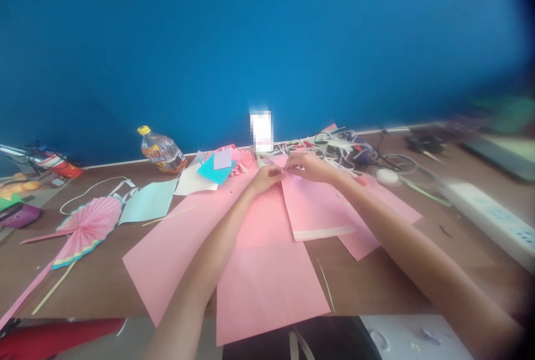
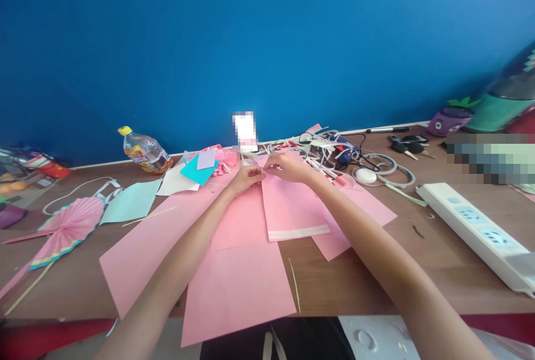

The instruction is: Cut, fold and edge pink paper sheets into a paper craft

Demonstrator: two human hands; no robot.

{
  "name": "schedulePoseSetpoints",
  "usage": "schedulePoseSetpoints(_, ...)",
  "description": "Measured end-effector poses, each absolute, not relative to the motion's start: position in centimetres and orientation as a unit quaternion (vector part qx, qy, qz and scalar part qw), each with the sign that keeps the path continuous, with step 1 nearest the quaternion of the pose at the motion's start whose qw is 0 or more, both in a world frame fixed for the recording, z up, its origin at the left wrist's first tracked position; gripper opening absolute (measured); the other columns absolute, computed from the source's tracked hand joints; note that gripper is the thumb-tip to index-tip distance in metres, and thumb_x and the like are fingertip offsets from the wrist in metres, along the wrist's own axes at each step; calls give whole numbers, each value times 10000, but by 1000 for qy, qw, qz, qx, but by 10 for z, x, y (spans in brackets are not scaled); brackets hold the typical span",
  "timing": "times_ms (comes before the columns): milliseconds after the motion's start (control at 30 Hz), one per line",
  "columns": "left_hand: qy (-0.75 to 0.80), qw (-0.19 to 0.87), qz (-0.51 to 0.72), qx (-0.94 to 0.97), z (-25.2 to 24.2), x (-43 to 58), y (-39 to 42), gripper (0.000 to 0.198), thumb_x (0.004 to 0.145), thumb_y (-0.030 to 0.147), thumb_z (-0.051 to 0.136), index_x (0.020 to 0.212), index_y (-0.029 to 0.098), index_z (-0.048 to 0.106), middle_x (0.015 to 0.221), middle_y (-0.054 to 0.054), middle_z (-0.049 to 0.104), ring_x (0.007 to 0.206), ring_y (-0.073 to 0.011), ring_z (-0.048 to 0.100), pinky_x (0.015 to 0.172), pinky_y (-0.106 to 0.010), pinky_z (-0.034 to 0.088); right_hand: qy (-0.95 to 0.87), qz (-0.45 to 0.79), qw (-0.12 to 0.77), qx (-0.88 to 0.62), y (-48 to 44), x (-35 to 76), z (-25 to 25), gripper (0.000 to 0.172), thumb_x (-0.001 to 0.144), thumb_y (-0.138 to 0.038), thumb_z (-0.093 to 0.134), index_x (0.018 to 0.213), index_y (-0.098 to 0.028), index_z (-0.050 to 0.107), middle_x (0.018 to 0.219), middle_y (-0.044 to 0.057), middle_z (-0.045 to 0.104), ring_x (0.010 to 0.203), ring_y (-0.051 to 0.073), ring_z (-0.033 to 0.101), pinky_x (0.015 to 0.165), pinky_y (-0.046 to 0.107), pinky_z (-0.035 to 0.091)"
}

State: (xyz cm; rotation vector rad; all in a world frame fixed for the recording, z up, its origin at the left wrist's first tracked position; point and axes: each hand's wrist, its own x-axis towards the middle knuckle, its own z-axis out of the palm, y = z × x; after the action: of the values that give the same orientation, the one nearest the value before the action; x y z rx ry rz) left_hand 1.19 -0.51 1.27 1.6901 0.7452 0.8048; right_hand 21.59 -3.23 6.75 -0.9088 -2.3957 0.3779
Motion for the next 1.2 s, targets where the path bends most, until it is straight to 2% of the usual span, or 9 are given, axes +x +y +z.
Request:
schedulePoseSetpoints(133, 333, 536, 342, 697, 13, 10, -4, 290, 715, 384, 670, 818, 113, 652, 703, -5, 582, 616, -93, 499, 624, -242, 382, -897, 72, 255, -354, -33, 214, 66, 247, 886, -226, 478, 928, -184, 718, 907, 81, 638, 735, 153, 544, 630, 261, 362)
schedulePoseSetpoints(233, 344, 554, 350, 672, 14, 10, -2, 280, 710, 363, 673, 835, 113, 648, 676, 2, 573, 601, -92, 507, 607, -239, 387, -903, -23, 193, -383, -35, 211, 59, 297, 891, -192, 438, 1036, -212, 696, 960, 81, 636, 751, 160, 546, 577, 263, 290)
schedulePoseSetpoints(333, 352, 573, 349, 653, 15, 9, -2, 283, 691, 349, 690, 842, 113, 648, 653, 2, 583, 594, -94, 518, 600, -238, 389, -899, -100, 121, -409, -37, 205, 51, 335, 881, -153, 410, 1120, -189, 641, 1000, 102, 622, 707, 157, 536, 538, 278, 223)
schedulePoseSetpoints(533, 355, 592, 357, 629, 19, 7, -2, 243, 697, 326, 668, 822, 118, 655, 635, 0, 579, 583, -90, 518, 570, -226, 378, -886, -176, 68, -424, -45, 189, 45, 295, 863, -59, 368, 1045, -111, 595, 942, 134, 590, 685, 171, 534, 548, 305, 228)
schedulePoseSetpoints(700, 355, 603, 362, 616, 19, 5, -2, 154, 706, 247, 589, 777, 122, 646, 639, -17, 592, 595, -96, 535, 579, -227, 391, -886, -191, 69, -417, -48, 182, 43, 265, 854, -43, 371, 998, -84, 591, 929, 154, 573, 693, 190, 526, 592, 320, 274)
schedulePoseSetpoints(800, 350, 615, 366, 605, 18, 5, -2, 167, 705, 229, 531, 788, 131, 638, 634, -21, 595, 578, -101, 540, 561, -226, 392, -886, -194, 88, -412, -47, 184, 40, 254, 865, -61, 376, 989, -92, 597, 912, 135, 575, 699, 188, 514, 610, 316, 284)
schedulePoseSetpoints(967, 360, 632, 374, 576, 18, 8, -3, 227, 779, 341, 510, 728, 134, 590, 601, -27, 574, 528, -105, 533, 510, -230, 382, -897, -203, 127, -372, -49, 188, 40, 280, 901, -94, 350, 972, -117, 620, 890, 109, 580, 750, 185, 495, 643, 310, 298)
schedulePoseSetpoints(1100, 372, 597, 386, 597, 15, 9, -2, 328, 788, 443, 568, 673, 135, 561, 564, -11, 549, 504, -92, 514, 508, -226, 387, -907, -176, 148, -354, -52, 188, 43, 281, 910, -119, 351, 970, -128, 625, 890, 110, 585, 805, 196, 485, 624, 301, 293)
schedulePoseSetpoints(1200, 376, 572, 389, 617, 11, 9, -1, 354, 789, 456, 574, 639, 137, 544, 548, -3, 541, 501, -86, 512, 503, -218, 381, -911, -144, 160, -353, -54, 187, 45, 272, 902, -123, 358, 940, -141, 627, 885, 109, 590, 816, 194, 485, 614, 289, 291)
